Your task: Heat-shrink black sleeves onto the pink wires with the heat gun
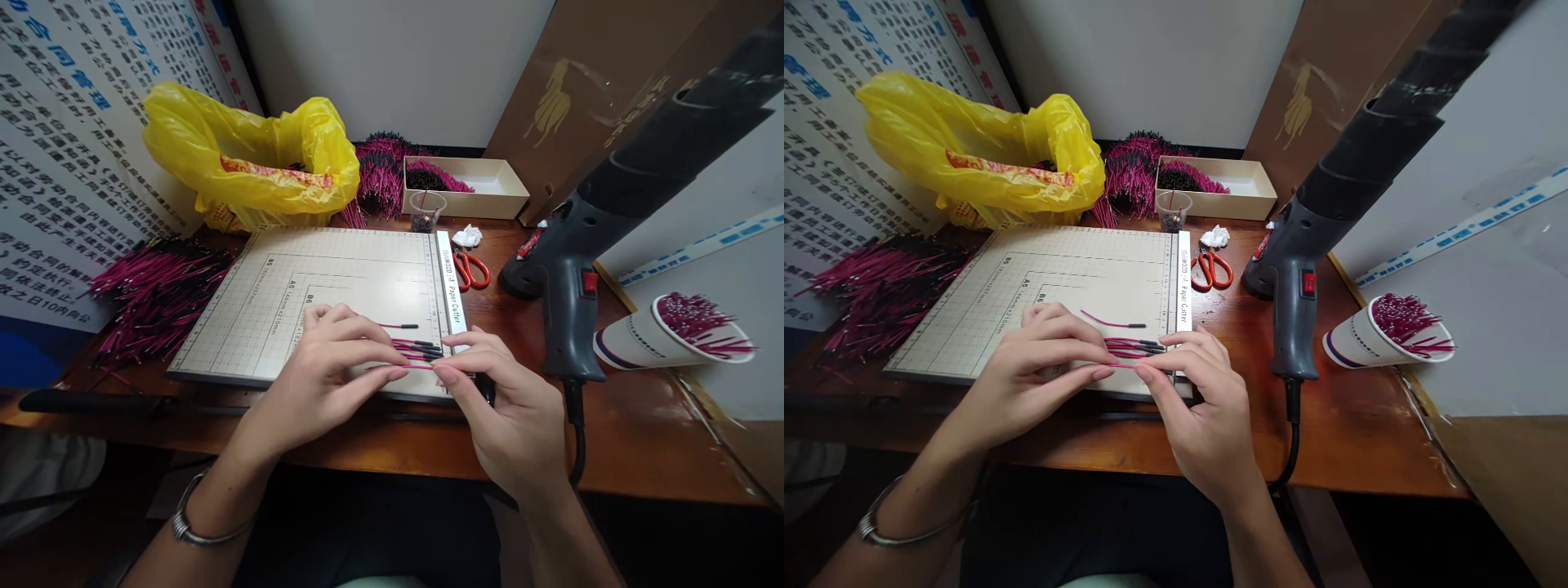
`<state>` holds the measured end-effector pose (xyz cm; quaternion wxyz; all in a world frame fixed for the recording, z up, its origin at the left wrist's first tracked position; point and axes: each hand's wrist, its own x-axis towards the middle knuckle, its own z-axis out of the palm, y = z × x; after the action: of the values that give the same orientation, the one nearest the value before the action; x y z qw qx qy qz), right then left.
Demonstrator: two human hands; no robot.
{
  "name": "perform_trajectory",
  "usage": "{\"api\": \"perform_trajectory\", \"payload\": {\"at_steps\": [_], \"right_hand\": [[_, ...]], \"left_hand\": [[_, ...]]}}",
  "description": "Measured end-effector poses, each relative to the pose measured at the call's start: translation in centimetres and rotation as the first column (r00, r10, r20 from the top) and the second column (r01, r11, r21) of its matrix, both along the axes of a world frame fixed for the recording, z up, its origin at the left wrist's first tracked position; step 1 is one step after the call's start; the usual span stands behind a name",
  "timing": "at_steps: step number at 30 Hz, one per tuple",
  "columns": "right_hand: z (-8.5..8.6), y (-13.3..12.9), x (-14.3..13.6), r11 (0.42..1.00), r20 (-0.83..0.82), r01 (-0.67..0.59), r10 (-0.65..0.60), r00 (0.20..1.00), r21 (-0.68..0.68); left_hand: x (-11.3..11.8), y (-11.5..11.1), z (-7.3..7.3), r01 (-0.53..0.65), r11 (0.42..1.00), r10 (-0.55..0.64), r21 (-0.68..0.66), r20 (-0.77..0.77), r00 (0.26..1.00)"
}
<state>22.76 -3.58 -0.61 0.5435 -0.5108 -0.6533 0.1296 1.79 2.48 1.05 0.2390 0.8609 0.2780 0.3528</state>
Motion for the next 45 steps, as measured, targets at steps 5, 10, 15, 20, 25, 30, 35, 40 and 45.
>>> {"api": "perform_trajectory", "payload": {"at_steps": [5, 10, 15, 20, 25, 30, 35, 40, 45], "right_hand": [[0.4, 0.0, 0.1, 0.997, -0.026, -0.039, 0.038, 0.999, -0.062], [0.6, 0.0, 0.3, 0.993, -0.037, -0.062, 0.058, 0.998, -0.096], [0.6, 0.1, 0.1, 0.994, -0.02, -0.044, 0.042, 0.999, -0.104], [0.2, 0.1, -0.2, 0.996, -0.022, 0.032, -0.033, 0.999, -0.077], [0.3, 0.1, 0.1, 0.996, -0.055, -0.013, 0.008, 0.998, -0.091], [0.7, 0.1, 0.4, 0.986, -0.098, -0.11, 0.098, 0.99, -0.129], [1.0, 0.0, 0.6, 0.972, -0.079, -0.161, 0.149, 0.986, -0.17], [0.7, 0.1, 0.5, 0.993, 0.061, -0.072, 0.077, 0.995, -0.092], [-0.1, 0.1, 0.1, 0.999, 0.121, 0.016, -0.011, 0.993, -0.04]], "left_hand": [[-0.1, 0.1, -0.1, 0.062, 0.996, -0.061, -0.059, 0.014, 0.998], [-0.4, 0.0, 0.1, 0.047, 0.996, -0.049, -0.074, -0.025, 0.998], [-0.4, -0.1, 0.2, 0.034, 0.996, -0.038, -0.08, -0.051, 0.998], [-0.3, -0.2, 0.2, 0.01, 0.996, -0.015, -0.093, -0.06, 0.998], [-0.5, 0.0, 0.2, 0.05, 0.992, -0.053, -0.115, -0.018, 0.998], [-0.8, 0.3, 0.3, 0.067, 0.989, -0.062, -0.129, 0.045, 0.997], [-0.9, 0.5, 0.3, 0.083, 0.986, -0.075, -0.145, 0.061, 0.995], [-0.7, 0.4, 0.3, 0.004, 0.993, -0.002, -0.114, 0.011, 1.0], [-0.6, 0.2, 0.0, -0.106, 0.994, 0.106, 0.006, -0.094, 0.99]]}}
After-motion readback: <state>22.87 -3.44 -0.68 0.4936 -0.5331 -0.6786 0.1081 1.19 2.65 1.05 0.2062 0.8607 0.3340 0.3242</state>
